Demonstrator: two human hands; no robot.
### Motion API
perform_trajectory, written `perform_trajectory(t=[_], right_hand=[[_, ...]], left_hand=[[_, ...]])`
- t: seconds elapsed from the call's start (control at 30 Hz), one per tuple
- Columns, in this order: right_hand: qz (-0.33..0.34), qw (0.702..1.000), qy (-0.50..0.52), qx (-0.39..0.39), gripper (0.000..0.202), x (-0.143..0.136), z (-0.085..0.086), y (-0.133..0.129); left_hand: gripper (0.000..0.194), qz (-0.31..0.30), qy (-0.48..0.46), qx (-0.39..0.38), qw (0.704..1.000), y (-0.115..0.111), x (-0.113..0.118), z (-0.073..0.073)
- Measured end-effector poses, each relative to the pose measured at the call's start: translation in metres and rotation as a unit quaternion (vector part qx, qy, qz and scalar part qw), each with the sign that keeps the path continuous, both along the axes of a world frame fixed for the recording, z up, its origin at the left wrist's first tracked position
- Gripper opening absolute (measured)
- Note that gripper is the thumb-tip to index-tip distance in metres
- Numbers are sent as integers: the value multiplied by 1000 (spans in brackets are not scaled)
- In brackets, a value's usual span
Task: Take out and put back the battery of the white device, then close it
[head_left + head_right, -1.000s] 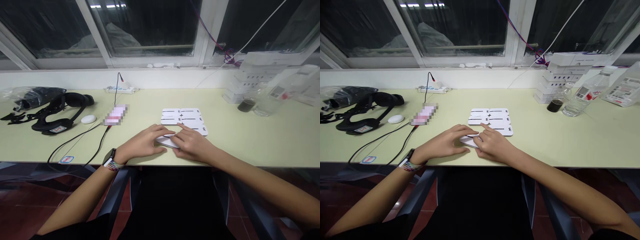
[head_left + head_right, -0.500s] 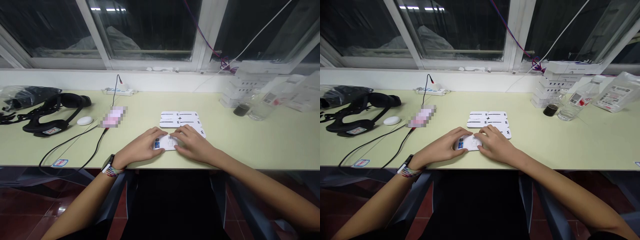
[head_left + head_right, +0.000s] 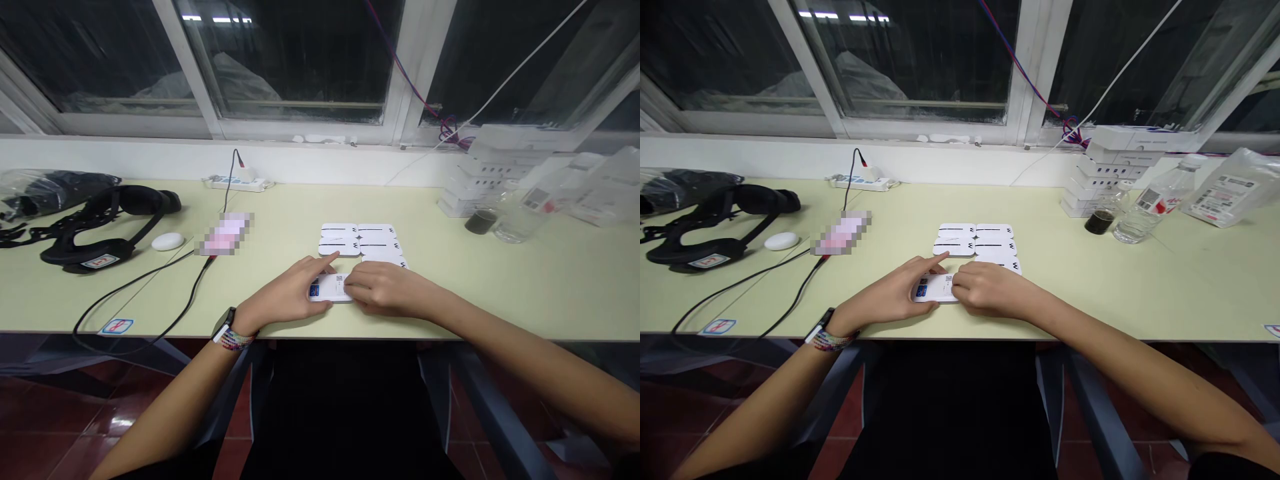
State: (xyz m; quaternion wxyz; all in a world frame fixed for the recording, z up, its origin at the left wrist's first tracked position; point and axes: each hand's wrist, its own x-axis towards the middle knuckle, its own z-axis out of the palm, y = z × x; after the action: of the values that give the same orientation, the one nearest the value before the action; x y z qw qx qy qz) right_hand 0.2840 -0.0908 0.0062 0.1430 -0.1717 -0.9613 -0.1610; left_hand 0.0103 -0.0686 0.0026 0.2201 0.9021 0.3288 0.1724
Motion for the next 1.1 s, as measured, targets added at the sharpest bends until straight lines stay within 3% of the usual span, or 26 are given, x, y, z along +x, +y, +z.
perform_trajectory(t=[0.2, 0.67, 0.77, 0.87, 1.0, 1.1], right_hand=[[57, 982, -100, 149, 26, -11, 9, 1], [66, 976, -111, 174, 26, -21, 6, -3], [60, 982, -112, 139, 24, -22, 7, -3], [16, 994, -102, 41, 15, -21, 7, -6], [-113, 988, -4, -108, 51, -18, 7, -9], [-148, 971, 45, -181, 53, -17, 7, -11]], left_hand=[[103, -19, -5, -3, 1000, 2, 0, -2], [95, -38, -26, -34, 998, 4, 1, -2], [94, -31, -21, -32, 999, 3, 1, -1], [97, -28, -24, -35, 999, 2, 0, -2], [98, -23, -37, -38, 998, 1, -2, -4], [99, -22, -37, -43, 998, 0, -3, -5]])
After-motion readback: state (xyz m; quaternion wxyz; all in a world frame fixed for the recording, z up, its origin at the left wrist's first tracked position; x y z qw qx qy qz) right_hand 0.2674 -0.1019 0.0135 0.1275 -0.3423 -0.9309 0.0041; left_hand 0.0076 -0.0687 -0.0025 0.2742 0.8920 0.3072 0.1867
